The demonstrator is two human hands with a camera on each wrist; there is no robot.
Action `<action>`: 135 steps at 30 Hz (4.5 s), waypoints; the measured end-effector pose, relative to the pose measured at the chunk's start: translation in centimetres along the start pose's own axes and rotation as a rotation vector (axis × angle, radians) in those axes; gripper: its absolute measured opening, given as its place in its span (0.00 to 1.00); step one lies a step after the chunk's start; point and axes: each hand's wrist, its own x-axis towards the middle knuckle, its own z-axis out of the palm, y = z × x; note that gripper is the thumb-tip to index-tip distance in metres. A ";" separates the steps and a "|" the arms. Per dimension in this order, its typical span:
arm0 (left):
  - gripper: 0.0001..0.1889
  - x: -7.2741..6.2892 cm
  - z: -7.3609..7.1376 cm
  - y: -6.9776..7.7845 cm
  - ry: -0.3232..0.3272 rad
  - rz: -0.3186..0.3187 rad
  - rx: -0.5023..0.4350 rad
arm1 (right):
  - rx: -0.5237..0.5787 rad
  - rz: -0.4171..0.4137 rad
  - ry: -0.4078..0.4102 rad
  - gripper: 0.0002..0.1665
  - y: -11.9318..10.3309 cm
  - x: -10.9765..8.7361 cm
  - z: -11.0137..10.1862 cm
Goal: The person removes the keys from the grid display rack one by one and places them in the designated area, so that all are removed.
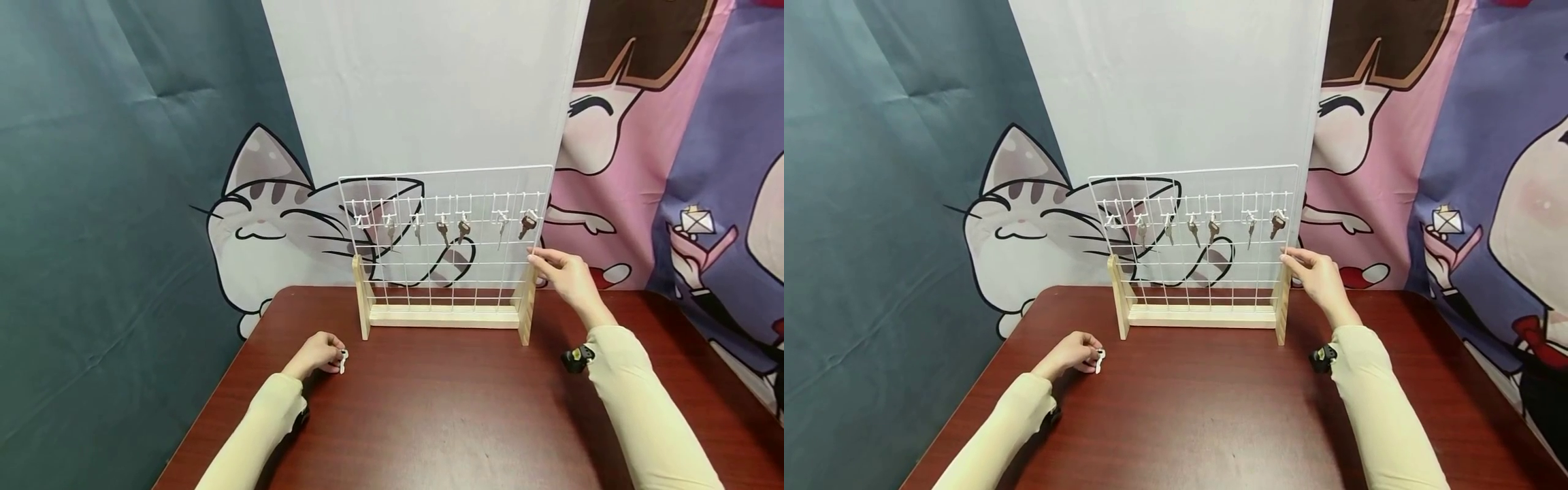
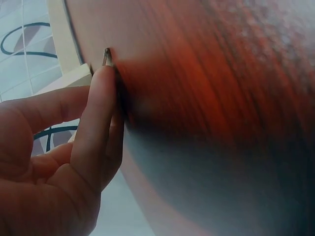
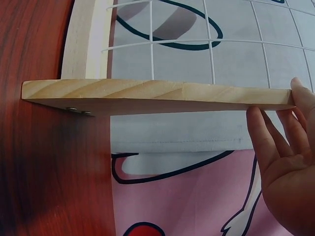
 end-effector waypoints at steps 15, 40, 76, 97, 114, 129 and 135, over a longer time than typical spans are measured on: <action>0.05 -0.2 0.1 -0.1 0.023 -0.008 0.045 | -0.004 -0.002 -0.013 0.27 0.0 -0.3 0.2; 0.13 -0.2 -1.4 0.3 -0.015 0.060 0.088 | 0.009 0.008 0.007 0.29 0.1 0.0 0.1; 0.18 1.1 -2.4 13.3 0.087 0.474 -0.240 | -0.006 0.040 -0.052 0.33 0.0 -0.2 -0.6; 0.21 2.8 -1.0 20.1 0.093 0.532 -0.399 | 0.030 0.012 -0.052 0.33 0.1 0.0 -0.1; 0.16 3.7 -0.8 20.7 0.147 0.573 -0.415 | 0.023 0.010 -0.045 0.31 0.0 0.0 -0.3; 0.15 2.1 -0.6 20.9 0.151 0.603 -0.476 | 0.039 0.015 -0.043 0.31 0.2 -0.1 -0.3; 0.14 1.6 -0.7 21.1 0.136 0.617 -0.480 | 0.052 0.023 -0.040 0.31 0.1 0.1 -0.3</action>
